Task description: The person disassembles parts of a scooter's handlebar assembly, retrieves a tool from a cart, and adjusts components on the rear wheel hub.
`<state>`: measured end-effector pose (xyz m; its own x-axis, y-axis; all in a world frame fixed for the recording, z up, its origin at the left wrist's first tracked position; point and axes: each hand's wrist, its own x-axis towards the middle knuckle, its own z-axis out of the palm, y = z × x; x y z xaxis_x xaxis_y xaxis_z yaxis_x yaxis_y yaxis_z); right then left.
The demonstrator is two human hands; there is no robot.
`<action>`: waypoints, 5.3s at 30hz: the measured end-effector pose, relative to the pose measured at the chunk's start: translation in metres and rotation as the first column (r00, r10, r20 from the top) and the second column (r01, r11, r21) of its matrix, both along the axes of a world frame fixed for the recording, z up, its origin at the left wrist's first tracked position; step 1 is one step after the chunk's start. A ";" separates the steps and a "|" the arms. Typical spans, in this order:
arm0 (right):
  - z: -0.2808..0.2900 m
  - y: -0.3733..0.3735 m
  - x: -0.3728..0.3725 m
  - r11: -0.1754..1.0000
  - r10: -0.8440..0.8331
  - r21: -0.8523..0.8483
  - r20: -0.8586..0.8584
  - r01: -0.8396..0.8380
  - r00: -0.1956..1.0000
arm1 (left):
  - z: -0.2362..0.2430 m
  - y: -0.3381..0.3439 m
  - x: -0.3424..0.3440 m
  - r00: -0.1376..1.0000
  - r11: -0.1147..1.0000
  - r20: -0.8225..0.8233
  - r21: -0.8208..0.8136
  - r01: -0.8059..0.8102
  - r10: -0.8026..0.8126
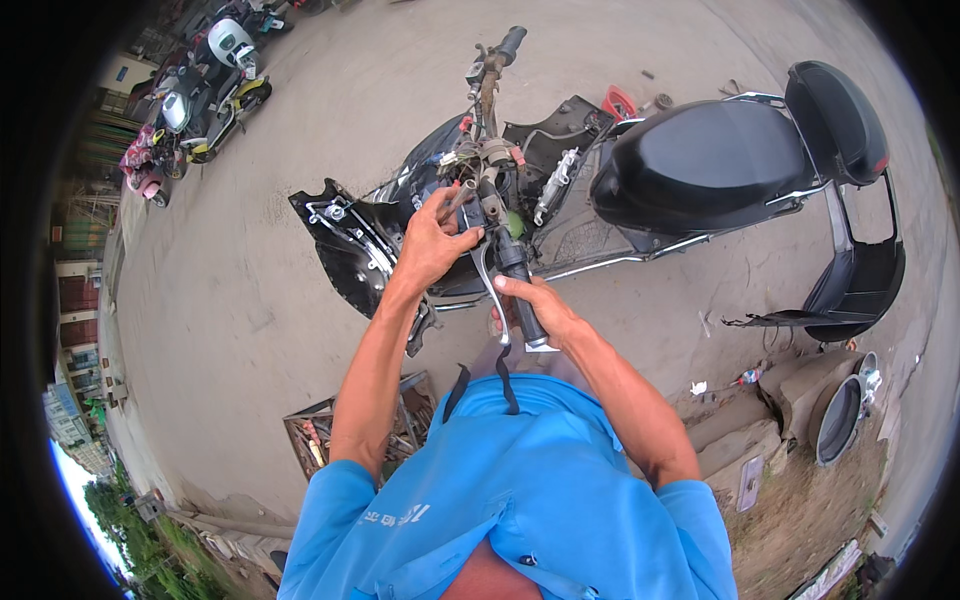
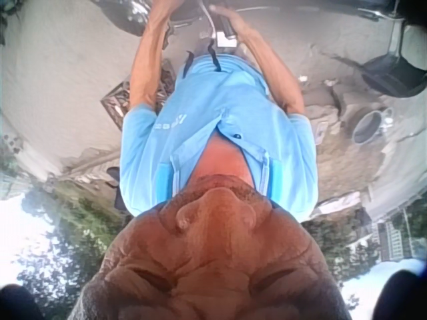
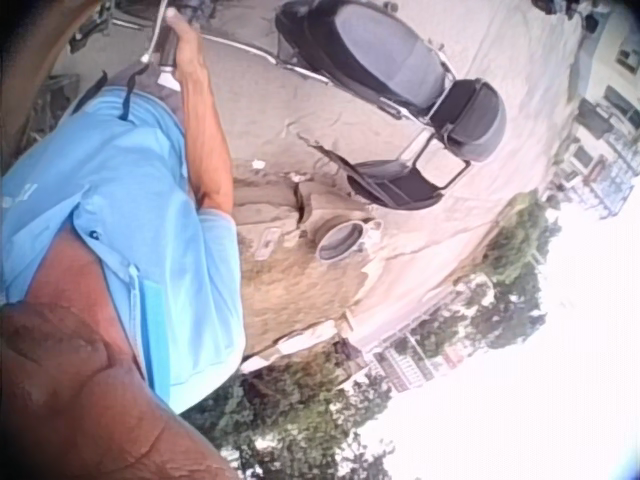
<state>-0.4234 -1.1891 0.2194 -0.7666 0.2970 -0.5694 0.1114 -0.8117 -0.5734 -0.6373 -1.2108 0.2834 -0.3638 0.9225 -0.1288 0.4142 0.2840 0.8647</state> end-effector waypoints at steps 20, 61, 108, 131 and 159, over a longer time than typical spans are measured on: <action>0.023 -0.005 -0.004 0.991 -0.087 -0.113 -0.096 0.076 0.992 | -0.003 -0.002 0.006 0.963 0.991 0.267 0.111 -0.077 0.045; 0.005 0.000 -0.003 1.000 0.019 -0.010 -0.089 -0.020 0.996 | -0.018 0.018 -0.067 0.225 0.987 0.961 -0.159 -0.014 0.158; 0.007 -0.003 -0.003 0.999 -0.025 -0.033 -0.129 0.021 0.991 | 0.017 0.081 -0.065 0.904 0.834 0.297 -0.374 0.406 -0.306; 0.048 0.005 0.239 0.400 -0.731 0.655 -0.194 0.641 0.654 | 0.042 0.019 0.281 0.772 0.832 -0.321 -0.124 0.541 -0.549; 0.000 0.225 0.677 0.083 -0.983 0.561 0.184 0.823 -0.026 | 0.023 0.418 0.653 0.536 0.535 0.069 -0.032 0.844 -0.841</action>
<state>0.2538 -0.9640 0.2191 0.5874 0.6831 -0.4340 -0.3464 -0.2725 -0.8977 0.0153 -0.7933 0.3063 0.5851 0.7901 -0.1828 0.4531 -0.1316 0.8817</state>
